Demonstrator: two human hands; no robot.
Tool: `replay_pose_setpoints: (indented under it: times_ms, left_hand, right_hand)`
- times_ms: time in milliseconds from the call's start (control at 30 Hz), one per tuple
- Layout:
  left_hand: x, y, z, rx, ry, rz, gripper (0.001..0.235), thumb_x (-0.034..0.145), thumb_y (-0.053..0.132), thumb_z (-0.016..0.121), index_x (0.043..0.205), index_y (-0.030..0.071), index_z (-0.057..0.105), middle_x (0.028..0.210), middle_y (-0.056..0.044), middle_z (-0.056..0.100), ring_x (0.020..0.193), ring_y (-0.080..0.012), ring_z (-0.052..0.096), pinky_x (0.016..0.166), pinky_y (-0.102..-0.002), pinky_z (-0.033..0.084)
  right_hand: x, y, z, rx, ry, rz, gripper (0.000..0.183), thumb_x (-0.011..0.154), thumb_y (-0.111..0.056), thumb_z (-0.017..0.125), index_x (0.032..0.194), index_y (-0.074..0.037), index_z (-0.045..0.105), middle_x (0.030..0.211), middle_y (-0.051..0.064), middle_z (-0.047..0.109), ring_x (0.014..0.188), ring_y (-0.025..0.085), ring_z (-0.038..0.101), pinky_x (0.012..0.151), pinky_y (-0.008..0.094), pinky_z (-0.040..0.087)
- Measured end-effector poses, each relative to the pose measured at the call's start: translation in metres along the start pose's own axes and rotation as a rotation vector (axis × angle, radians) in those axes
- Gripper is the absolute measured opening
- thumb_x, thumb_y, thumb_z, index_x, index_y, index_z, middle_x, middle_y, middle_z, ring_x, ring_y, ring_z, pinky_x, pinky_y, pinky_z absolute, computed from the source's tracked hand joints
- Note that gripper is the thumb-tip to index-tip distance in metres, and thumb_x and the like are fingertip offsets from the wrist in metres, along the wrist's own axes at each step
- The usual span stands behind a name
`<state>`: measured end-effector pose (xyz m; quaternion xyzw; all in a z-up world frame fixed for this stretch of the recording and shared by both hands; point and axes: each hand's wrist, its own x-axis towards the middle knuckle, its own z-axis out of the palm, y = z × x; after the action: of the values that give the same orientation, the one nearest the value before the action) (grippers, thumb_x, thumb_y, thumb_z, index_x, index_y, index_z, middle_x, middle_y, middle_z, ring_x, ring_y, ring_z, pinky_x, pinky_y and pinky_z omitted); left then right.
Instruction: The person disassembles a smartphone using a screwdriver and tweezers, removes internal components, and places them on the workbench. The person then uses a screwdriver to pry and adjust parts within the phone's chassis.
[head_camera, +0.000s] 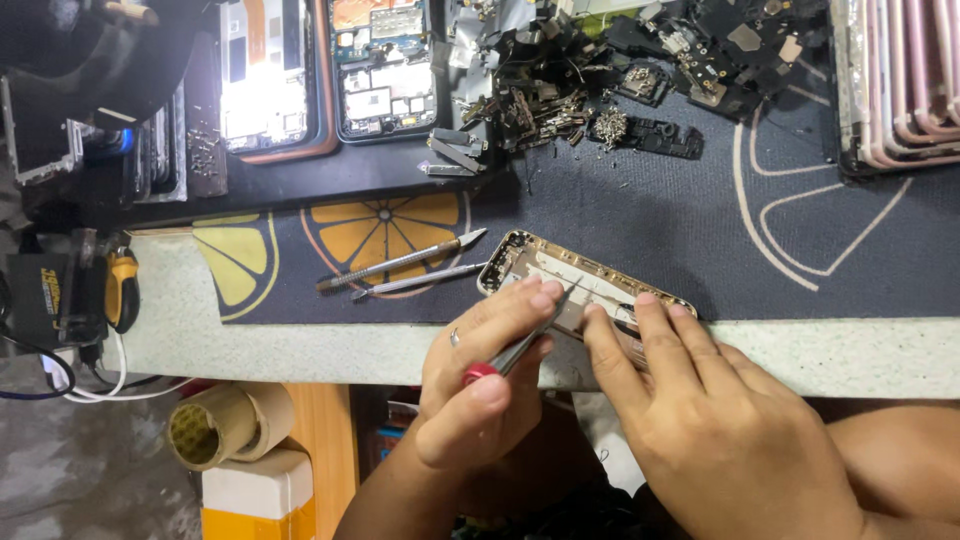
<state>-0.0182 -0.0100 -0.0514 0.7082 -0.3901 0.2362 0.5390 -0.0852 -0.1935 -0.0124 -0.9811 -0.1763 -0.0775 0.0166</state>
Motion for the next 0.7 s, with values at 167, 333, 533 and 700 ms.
replay_pose_setpoints:
  times_ms: [167, 333, 533, 700]
  left_hand:
    - [-0.001, -0.004, 0.001, 0.079, -0.044, 0.055, 0.069, 0.092, -0.02, 0.066, 0.145, 0.011, 0.034, 0.117, -0.026, 0.063, 0.104, -0.0402, 0.075, 0.1, -0.063, 0.061]
    - [-0.002, -0.009, 0.005, 0.097, -0.031, 0.08, 0.072, 0.092, -0.02, 0.067, 0.149, 0.01, 0.035, 0.117, -0.026, 0.066, 0.104, -0.0401, 0.076, 0.097, -0.059, 0.065]
    - [-0.004, -0.01, 0.004, 0.132, -0.087, 0.092, 0.075, 0.089, -0.021, 0.069, 0.15, 0.009, 0.035, 0.118, -0.027, 0.065, 0.106, -0.0415, 0.075, 0.096, -0.058, 0.063]
    - [-0.005, -0.01, 0.006, 0.137, -0.07, 0.088, 0.08, 0.089, -0.022, 0.07, 0.15, 0.012, 0.031, 0.12, -0.026, 0.066, 0.108, -0.0403, 0.075, 0.098, -0.057, 0.063]
  right_hand:
    - [0.0, 0.002, 0.0, -0.009, 0.012, -0.017, 0.044, 0.09, -0.023, 0.053, 0.13, -0.009, 0.066, 0.123, 0.022, 0.071, 0.11, 0.029, 0.072, 0.086, 0.033, 0.058]
    - [0.001, 0.002, 0.001, -0.005, 0.011, -0.017, 0.044, 0.091, -0.023, 0.053, 0.13, -0.009, 0.066, 0.123, 0.022, 0.071, 0.11, 0.029, 0.072, 0.086, 0.033, 0.058]
    - [0.0, 0.003, 0.001, -0.005, 0.008, -0.014, 0.044, 0.091, -0.022, 0.053, 0.131, -0.009, 0.065, 0.124, 0.022, 0.071, 0.111, 0.029, 0.072, 0.086, 0.033, 0.058]
    - [0.0, 0.002, 0.001, 0.005, 0.001, -0.009, 0.044, 0.091, -0.023, 0.052, 0.131, -0.009, 0.065, 0.124, 0.023, 0.07, 0.111, 0.029, 0.072, 0.085, 0.033, 0.058]
